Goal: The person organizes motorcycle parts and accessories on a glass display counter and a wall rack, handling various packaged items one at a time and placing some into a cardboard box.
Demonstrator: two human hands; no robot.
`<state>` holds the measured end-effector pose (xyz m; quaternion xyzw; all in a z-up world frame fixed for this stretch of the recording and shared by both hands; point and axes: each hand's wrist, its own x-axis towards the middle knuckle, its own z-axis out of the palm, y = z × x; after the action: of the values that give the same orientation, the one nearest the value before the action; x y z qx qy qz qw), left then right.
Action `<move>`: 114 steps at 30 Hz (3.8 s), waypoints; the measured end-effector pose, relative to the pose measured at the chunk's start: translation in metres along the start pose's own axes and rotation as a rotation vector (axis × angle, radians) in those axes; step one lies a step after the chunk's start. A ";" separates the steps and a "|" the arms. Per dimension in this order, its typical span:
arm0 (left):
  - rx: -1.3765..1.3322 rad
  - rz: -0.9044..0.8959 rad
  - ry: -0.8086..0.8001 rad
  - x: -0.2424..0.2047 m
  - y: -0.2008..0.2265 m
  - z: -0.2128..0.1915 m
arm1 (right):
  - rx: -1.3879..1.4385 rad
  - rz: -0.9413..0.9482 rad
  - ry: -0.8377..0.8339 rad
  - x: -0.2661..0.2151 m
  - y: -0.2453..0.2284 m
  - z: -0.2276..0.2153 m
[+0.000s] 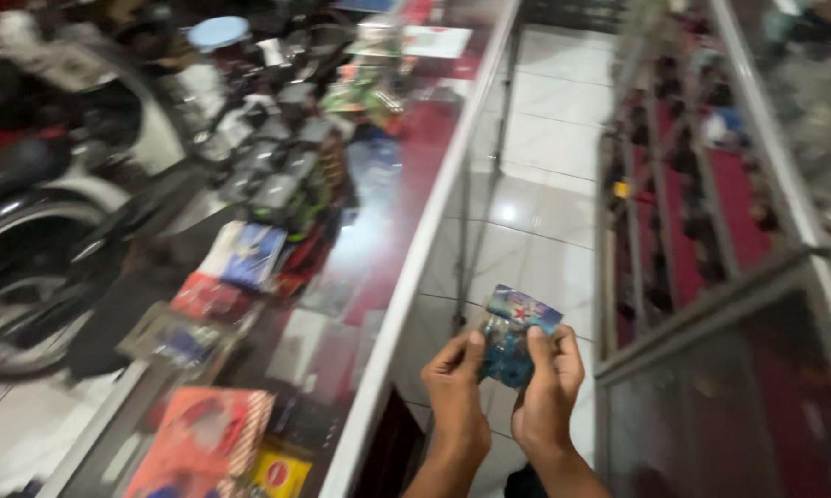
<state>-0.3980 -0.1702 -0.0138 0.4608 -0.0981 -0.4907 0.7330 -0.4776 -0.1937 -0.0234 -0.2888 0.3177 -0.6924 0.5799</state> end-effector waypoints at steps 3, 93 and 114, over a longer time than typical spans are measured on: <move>-0.019 -0.069 -0.055 0.002 -0.016 0.020 | -0.012 0.039 0.034 0.011 -0.019 -0.023; 0.368 0.303 -2.149 -0.345 -0.293 0.601 | -1.130 -0.278 1.084 0.008 -0.610 -0.359; 0.502 -0.128 -2.233 -0.350 -0.312 0.612 | -1.049 -0.189 1.076 0.015 -0.621 -0.360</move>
<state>-1.1339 -0.2710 0.1932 -0.0944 -0.7654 -0.6290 0.0980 -1.1412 -0.0928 0.2313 -0.1752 0.8184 -0.5429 0.0697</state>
